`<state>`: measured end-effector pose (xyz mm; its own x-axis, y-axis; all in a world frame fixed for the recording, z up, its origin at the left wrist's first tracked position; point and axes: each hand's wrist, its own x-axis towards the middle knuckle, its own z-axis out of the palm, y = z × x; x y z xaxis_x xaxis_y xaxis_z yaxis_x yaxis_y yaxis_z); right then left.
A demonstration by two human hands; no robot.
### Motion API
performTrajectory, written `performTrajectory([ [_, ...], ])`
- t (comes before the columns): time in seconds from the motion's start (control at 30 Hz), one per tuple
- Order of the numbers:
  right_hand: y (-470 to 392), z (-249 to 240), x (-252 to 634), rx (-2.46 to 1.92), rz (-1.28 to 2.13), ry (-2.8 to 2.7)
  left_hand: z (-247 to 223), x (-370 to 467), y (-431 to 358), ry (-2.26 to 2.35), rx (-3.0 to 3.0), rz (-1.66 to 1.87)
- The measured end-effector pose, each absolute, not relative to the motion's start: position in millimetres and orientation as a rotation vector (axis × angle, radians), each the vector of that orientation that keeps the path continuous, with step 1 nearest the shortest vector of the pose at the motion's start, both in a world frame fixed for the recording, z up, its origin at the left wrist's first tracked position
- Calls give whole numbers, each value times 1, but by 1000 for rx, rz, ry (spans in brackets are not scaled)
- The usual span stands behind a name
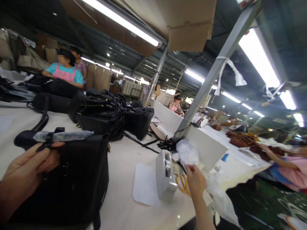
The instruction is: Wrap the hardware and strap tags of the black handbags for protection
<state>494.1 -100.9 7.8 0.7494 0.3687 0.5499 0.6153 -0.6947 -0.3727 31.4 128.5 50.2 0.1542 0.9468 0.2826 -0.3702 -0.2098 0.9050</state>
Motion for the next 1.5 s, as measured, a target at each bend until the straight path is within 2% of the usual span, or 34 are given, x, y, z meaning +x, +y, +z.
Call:
performTrajectory([
  [0.1,-103,7,444,-2287,-561,-882,45,36,135,612,1218,1384],
  [0.17,-88,-8,405,-2219,-401,-1235,46,37,135,582,1254,1378],
  [0.27,-51,-41,366,-2268,-308,-1405,51,33,131,576,1296,1365],
  [0.4,-22,-75,358,-2415,-303,-1396,56,21,127,584,1335,1323],
  [0.53,-26,-83,362,-2443,-336,-1404,55,11,123,535,1338,1285],
  [1.2,-21,-73,380,-2037,-384,-1395,52,11,127,458,1320,1229],
  [1.33,-25,-43,358,-1863,-526,-1359,55,13,122,524,1346,1208],
  [1.5,-22,9,271,-1449,-789,-1511,62,20,112,481,1487,1276],
])
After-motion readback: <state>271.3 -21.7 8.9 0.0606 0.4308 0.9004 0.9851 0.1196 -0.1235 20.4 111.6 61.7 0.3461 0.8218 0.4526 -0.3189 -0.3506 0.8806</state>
